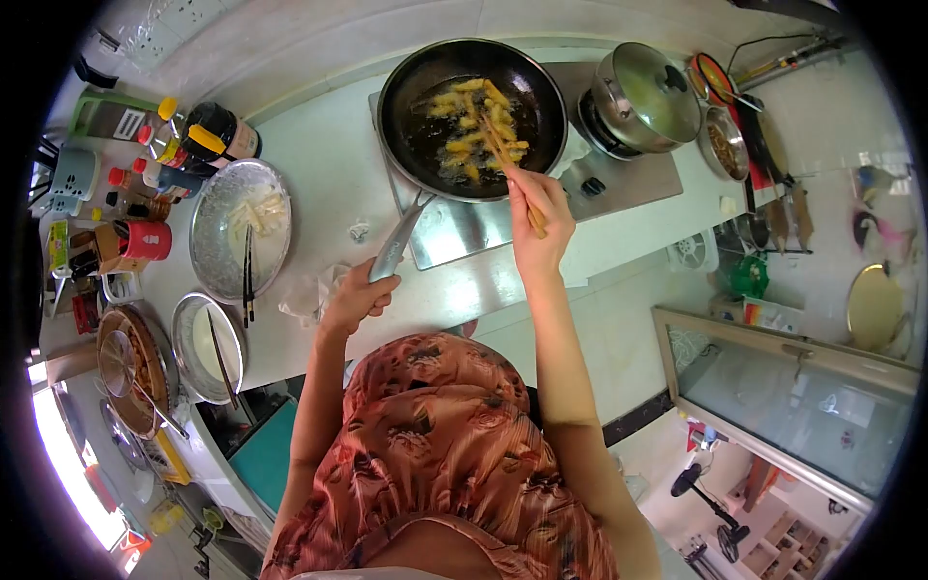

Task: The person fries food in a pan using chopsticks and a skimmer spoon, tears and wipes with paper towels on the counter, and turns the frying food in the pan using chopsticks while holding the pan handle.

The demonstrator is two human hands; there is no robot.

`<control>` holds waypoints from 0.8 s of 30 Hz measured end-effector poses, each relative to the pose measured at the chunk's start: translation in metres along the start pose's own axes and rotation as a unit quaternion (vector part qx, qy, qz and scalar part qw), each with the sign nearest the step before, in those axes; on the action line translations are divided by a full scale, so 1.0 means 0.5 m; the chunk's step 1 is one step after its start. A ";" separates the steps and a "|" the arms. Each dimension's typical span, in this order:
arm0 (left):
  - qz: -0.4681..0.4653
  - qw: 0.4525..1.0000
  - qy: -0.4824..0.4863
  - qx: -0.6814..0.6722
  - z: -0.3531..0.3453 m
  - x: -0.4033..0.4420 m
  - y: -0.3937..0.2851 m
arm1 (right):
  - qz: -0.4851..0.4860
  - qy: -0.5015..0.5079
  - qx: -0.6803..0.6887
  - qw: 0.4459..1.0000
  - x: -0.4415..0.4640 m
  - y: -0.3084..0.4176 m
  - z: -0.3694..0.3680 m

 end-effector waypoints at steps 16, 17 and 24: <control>-0.003 1.000 0.002 0.007 -0.002 0.000 0.000 | -0.289 -0.085 0.270 0.915 0.004 -0.091 0.001; -0.004 1.000 0.004 0.003 -0.001 0.001 0.002 | -0.300 -0.092 0.277 0.908 0.002 -0.092 0.012; -0.004 1.000 -0.006 0.012 -0.003 -0.002 -0.002 | -0.341 -0.148 0.298 0.879 -0.025 -0.116 0.060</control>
Point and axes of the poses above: each hand's wrist, its own x-axis towards the middle knuckle, its own z-axis out of the back of the hand, y = z × x, the point moved 3 cm from there along x, towards the middle knuckle
